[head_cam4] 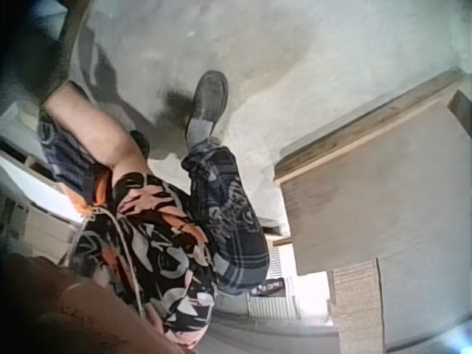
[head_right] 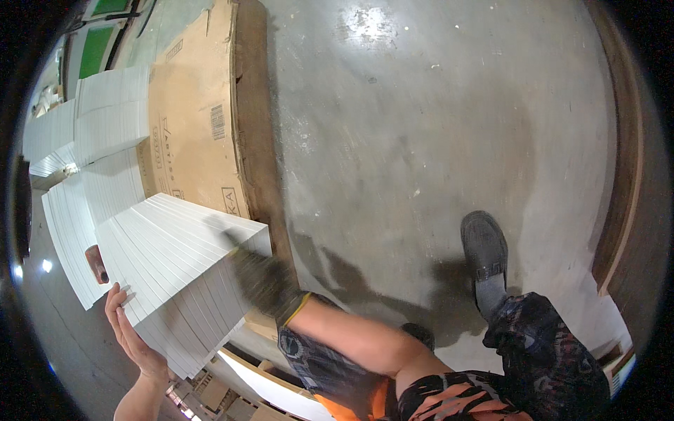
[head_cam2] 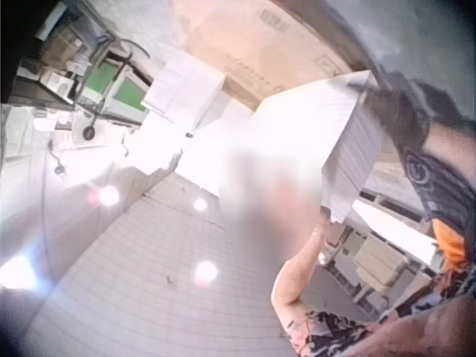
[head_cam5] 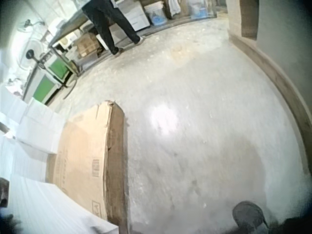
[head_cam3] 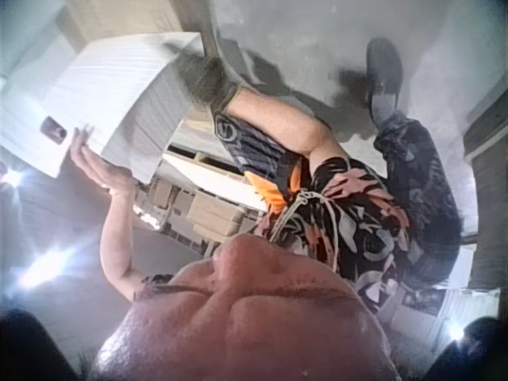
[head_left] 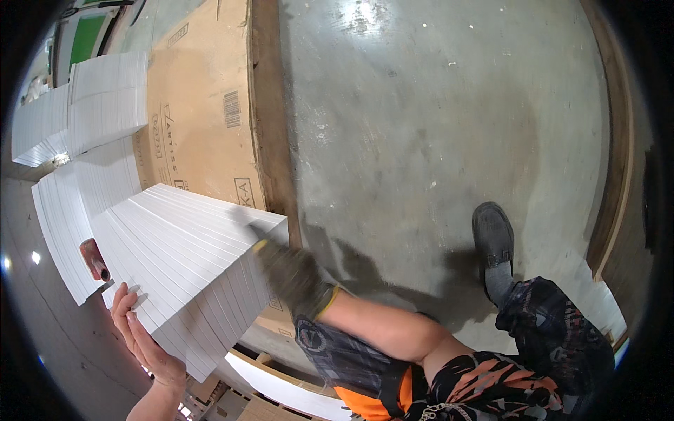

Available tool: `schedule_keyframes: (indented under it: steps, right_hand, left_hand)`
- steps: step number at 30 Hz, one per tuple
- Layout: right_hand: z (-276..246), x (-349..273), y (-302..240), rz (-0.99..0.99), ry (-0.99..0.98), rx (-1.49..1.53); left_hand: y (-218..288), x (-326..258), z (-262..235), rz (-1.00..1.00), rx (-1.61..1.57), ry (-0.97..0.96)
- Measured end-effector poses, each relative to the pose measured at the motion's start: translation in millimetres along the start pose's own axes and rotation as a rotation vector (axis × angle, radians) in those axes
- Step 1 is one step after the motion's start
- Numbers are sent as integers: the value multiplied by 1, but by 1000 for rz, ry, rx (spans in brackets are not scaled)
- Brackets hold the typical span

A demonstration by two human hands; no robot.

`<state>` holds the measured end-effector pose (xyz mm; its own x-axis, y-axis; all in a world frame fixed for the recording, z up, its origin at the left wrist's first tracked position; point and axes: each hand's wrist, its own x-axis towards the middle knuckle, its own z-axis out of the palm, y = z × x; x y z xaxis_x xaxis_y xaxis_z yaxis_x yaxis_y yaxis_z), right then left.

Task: The person taps the sides of a white panel structure with a mallet and then uses a hand tool to scrape the edges of a stack of white panels.

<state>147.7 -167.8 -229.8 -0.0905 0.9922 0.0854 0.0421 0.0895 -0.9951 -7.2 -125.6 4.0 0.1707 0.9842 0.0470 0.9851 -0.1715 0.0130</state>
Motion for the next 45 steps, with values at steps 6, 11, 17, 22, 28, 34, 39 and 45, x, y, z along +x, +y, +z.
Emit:
schedule_keyframes:
  steps: [6,11,17,22,28,34,39,45]
  right_hand:
    - [40,-16,-19,-185,-119,-134]
    - [-4,5,-58,-243,-367,43]
    - [-19,-10,75,355,300,-25]
    - [-17,-6,80,409,99,11]
    - [-24,3,93,395,-34,-89]
    - [-28,9,88,439,-117,-78]
    - [-22,2,98,481,-73,-43]
    - [-4,-10,110,372,7,-154]
  left_hand:
    - [9,3,9,-30,-85,-4]
    - [-3,-4,0,-26,-19,-16]
    - [6,5,4,-9,-62,-28]
    - [16,7,9,-56,-145,1]
    - [5,10,-7,391,181,-138]
    - [-1,8,-10,397,249,-152]
    - [7,12,-6,435,214,-125]
    - [5,9,-8,278,209,-132]
